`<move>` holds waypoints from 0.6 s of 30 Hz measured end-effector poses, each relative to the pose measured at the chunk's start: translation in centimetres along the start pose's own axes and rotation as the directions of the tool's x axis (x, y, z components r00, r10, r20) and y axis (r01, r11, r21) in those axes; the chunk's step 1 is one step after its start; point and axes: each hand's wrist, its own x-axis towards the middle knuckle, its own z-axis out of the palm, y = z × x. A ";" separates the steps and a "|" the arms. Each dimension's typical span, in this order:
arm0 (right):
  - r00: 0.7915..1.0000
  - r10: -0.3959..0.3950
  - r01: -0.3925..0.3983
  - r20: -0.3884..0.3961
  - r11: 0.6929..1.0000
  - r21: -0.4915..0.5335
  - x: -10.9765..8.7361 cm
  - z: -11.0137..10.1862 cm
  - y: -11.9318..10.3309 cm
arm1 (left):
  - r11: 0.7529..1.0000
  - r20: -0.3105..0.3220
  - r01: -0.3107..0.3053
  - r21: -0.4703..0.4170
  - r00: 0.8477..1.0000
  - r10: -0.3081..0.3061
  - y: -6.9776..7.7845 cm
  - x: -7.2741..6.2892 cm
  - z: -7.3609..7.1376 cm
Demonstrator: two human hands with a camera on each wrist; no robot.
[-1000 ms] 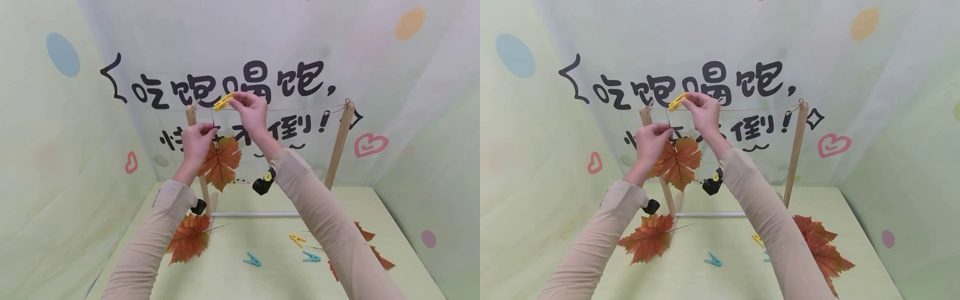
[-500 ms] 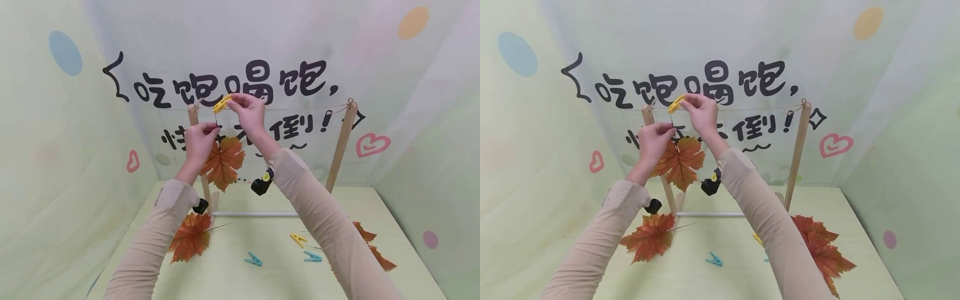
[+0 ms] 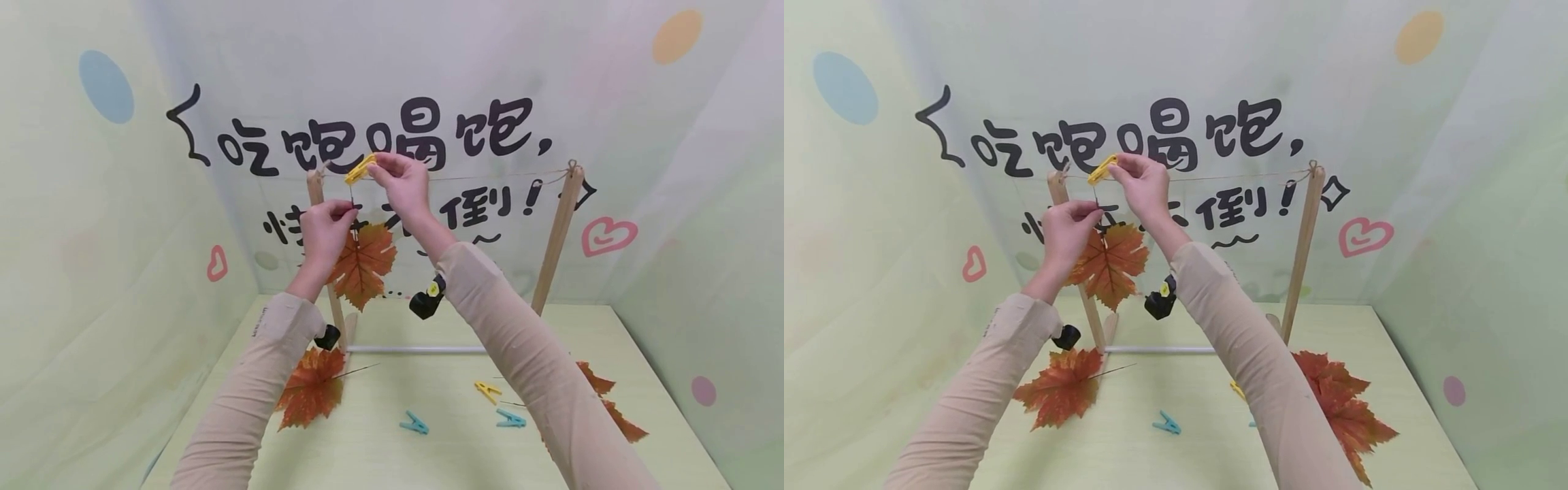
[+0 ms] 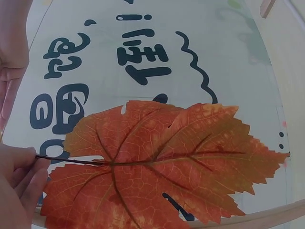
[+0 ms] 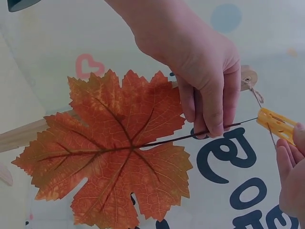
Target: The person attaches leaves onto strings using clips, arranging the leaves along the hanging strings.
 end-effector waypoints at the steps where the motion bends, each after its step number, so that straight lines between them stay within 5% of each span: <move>1: 1.000 0.012 -0.012 0.001 1.000 -0.002 0.0 0.0 0.0 | 1.000 0.000 0.000 0.000 1.000 0.000 0.0 0.0 0.0; 10: 0.998 0.055 -0.055 0.001 0.998 -0.024 -0.2 0.0 -0.1 | 0.999 -0.011 0.019 0.026 1.000 -0.018 -0.1 -0.2 0.1; 18: 0.999 0.046 -0.046 -0.022 0.999 -0.015 -0.5 -0.7 -0.8 | 0.999 -0.032 -0.025 0.035 0.999 0.026 -0.2 -0.5 0.1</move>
